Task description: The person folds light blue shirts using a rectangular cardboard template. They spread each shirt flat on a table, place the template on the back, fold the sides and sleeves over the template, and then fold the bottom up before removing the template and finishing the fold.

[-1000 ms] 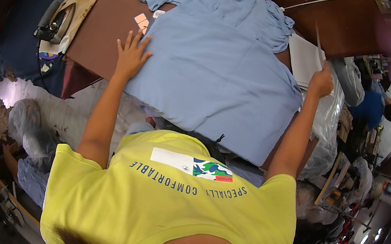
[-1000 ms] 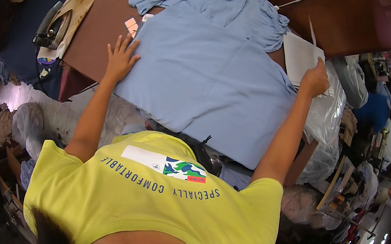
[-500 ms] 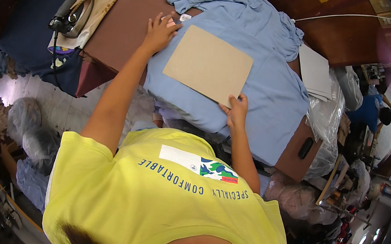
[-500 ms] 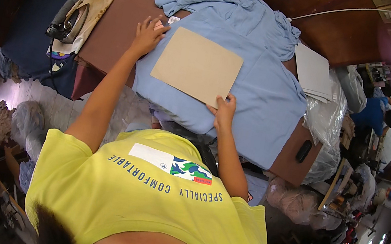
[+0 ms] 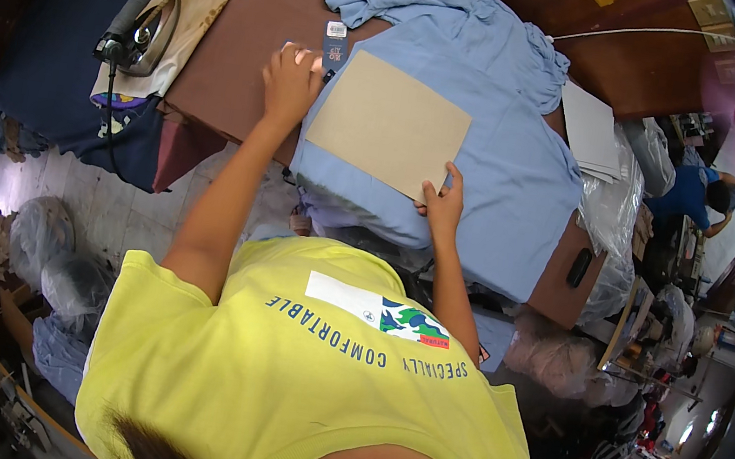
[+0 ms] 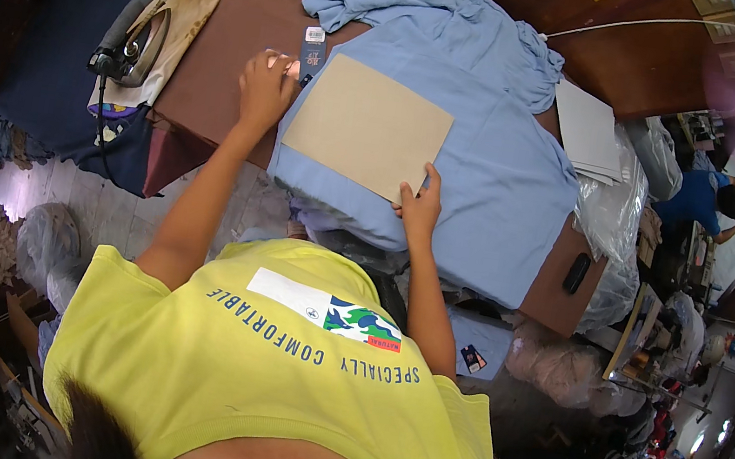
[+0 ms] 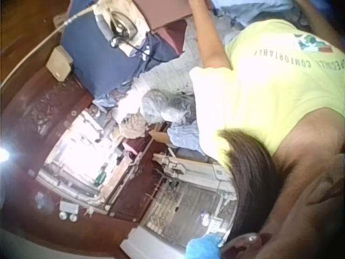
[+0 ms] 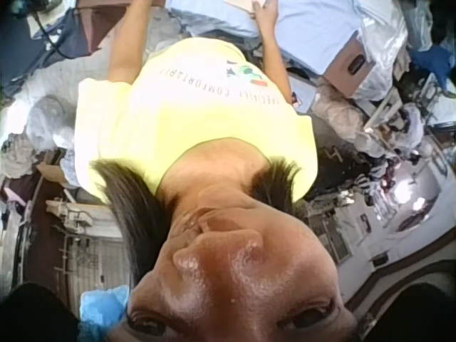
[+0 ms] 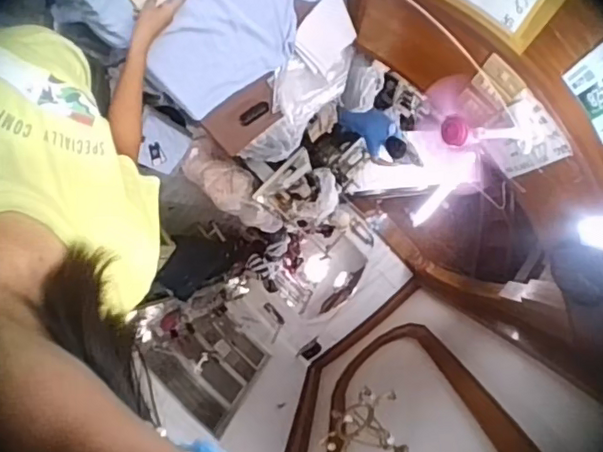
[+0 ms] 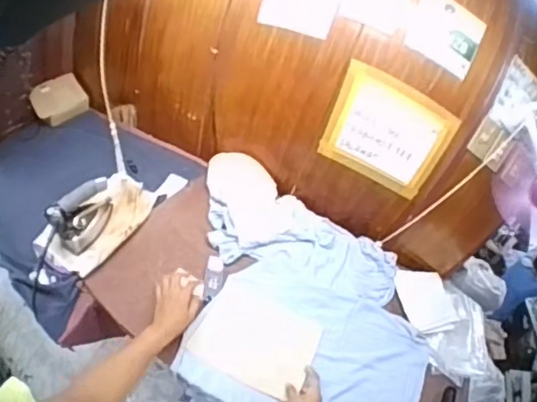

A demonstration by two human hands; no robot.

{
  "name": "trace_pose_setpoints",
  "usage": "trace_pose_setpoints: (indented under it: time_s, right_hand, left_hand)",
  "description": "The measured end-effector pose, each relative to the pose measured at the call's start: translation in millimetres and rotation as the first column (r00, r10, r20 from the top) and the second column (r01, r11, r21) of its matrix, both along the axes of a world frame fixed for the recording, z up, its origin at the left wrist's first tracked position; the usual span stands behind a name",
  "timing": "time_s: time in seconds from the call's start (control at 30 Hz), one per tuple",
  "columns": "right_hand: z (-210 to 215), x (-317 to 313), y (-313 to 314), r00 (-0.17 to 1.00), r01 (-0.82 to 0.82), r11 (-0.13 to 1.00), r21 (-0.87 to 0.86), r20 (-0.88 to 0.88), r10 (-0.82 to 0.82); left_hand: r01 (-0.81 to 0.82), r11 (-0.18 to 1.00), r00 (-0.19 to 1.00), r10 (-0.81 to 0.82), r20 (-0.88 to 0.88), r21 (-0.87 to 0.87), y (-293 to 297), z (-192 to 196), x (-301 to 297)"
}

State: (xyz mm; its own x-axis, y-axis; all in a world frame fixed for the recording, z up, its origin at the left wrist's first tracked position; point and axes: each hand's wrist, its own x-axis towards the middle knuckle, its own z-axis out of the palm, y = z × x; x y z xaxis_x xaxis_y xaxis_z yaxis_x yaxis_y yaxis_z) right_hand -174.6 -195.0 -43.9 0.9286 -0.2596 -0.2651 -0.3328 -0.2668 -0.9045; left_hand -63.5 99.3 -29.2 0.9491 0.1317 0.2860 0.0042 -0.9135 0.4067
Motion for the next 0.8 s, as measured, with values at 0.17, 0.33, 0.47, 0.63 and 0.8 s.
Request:
trace_pose_setpoints:
  time_s: [0.17,0.33,0.47,0.63,0.8]
  right_hand:
    - [0.7,-6.2,3.4,0.999,0.014,0.998,0.061,-0.038,-0.012]
    - [4.6,-14.7,11.7,0.998,0.05,0.986,0.159,0.035,-0.056]
    - [-0.4,-12.9,9.3,1.0,0.008,0.982,0.187,-0.027,-0.003]
    - [5.5,-14.9,11.8,0.994,-0.068,0.996,0.051,-0.079,0.071]
    - [7.9,-19.1,10.1,0.996,-0.071,0.997,-0.012,-0.058,0.07]
  left_hand:
    - [-0.053,0.93,0.954,-0.06,-0.293,-0.362,0.6,-9.8,-64.1]
    - [-0.14,0.701,0.937,-0.135,-0.323,-0.699,18.0,-34.2,-71.6]
    - [-0.43,0.443,0.857,-0.074,-0.51,-0.787,37.8,-19.2,-70.9]
    - [0.051,0.975,0.998,-0.056,-0.015,-0.215,5.5,-12.6,-80.0]
    - [0.317,0.948,0.948,-0.318,-0.02,-0.03,-39.9,-32.4,-83.4]
